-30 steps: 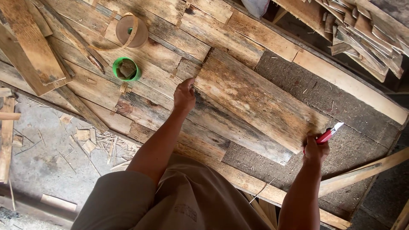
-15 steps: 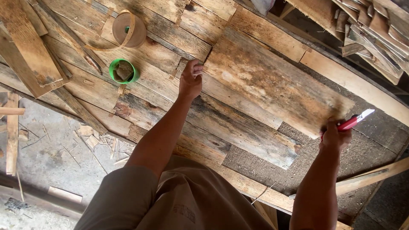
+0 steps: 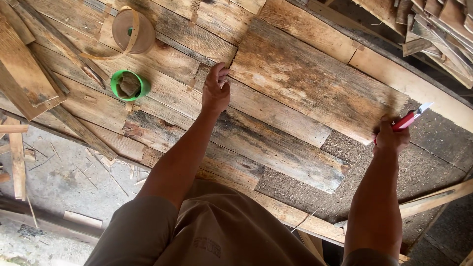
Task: Repairing or preparing wooden panels using tape and a utility knife.
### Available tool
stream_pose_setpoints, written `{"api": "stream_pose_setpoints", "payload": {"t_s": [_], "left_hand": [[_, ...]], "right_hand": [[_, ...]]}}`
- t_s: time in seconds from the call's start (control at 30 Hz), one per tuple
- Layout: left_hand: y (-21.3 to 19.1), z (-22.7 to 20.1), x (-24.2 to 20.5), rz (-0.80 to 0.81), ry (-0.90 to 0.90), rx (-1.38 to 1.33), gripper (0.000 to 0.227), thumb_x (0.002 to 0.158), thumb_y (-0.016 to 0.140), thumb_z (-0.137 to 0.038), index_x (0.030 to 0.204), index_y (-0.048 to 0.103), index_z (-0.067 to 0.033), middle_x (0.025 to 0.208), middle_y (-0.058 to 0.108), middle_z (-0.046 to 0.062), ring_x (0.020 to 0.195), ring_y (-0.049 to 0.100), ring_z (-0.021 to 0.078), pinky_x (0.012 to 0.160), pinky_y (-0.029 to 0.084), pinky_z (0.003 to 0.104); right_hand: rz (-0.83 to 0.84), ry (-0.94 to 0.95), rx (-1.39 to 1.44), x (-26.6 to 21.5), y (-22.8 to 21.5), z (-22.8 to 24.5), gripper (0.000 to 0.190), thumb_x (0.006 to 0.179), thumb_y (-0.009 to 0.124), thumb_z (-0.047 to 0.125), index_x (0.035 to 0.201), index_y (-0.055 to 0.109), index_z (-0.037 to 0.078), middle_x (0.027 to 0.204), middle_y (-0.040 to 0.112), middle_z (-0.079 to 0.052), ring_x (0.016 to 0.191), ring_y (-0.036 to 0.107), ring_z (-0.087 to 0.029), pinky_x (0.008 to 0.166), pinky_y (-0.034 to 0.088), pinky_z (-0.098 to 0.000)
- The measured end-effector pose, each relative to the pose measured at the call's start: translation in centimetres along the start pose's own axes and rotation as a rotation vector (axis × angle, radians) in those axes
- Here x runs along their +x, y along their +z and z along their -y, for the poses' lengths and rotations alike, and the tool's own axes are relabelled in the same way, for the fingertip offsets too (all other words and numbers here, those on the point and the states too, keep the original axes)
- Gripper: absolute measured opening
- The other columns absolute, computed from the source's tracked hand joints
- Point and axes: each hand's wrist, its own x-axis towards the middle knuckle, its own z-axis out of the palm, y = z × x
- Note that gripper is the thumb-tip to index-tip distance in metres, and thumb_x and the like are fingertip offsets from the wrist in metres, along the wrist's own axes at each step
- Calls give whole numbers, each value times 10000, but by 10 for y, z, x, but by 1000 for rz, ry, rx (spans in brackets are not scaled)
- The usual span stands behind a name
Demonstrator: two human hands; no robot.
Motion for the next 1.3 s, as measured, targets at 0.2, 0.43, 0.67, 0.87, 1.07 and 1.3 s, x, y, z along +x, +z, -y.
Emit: {"api": "stream_pose_setpoints", "payload": {"t_s": [0.2, 0.43, 0.67, 0.87, 1.07, 1.3], "left_hand": [[-5, -17, -8, -27, 130, 177, 561, 880, 704, 13, 1399, 535, -116, 1286, 682, 106, 1141, 605, 304, 989, 542, 440], [6, -5, -12, -61, 333, 444, 456, 859, 812, -39, 1269, 616, -85, 1297, 641, 93, 1219, 585, 302, 1068, 508, 426], [3, -11, -27, 7, 440, 635, 407, 892, 788, -85, 1245, 592, -37, 1442, 517, 142, 1297, 512, 345, 1075, 488, 463], [8, 4, -42, 0, 458, 701, 504, 986, 701, -277, 1389, 554, -13, 1589, 363, 244, 1478, 336, 424, 1211, 339, 544], [-4, 38, -58, -151, 297, 768, 690, 1104, 519, -483, 1548, 449, 41, 1702, 203, 267, 1594, 124, 446, 1318, 122, 556], [-28, 25, -71, -87, 288, 797, 805, 1118, 492, -504, 1603, 295, 109, 1697, 152, 317, 1600, 87, 463, 1323, 113, 552]], "right_hand": [[22, 32, 52, 5, 3, -12, 223, 1009, 787, 81, 1051, 576, 140, 763, 639, -4, 517, 587, -103, 395, 438, -260], [-75, 72, -7, -2, 14, 7, 184, 1025, 781, 178, 1118, 636, 112, 769, 700, -14, 522, 660, -96, 393, 506, -238], [-70, -102, -200, 18, 7, -29, 174, 969, 793, 144, 1079, 680, 71, 867, 709, 1, 636, 638, -106, 507, 532, -273], [-255, -336, -642, 19, -11, -51, 368, 833, 896, 141, 1096, 668, 21, 935, 698, -77, 710, 697, -186, 601, 614, -368], [-52, -245, -591, -67, 11, -21, 206, 916, 816, 209, 1046, 730, 75, 890, 759, -63, 600, 684, -112, 504, 576, -293], [189, -145, -627, -138, 44, -7, 217, 940, 809, 298, 996, 765, 93, 781, 738, -22, 546, 625, -71, 419, 491, -276]]}}
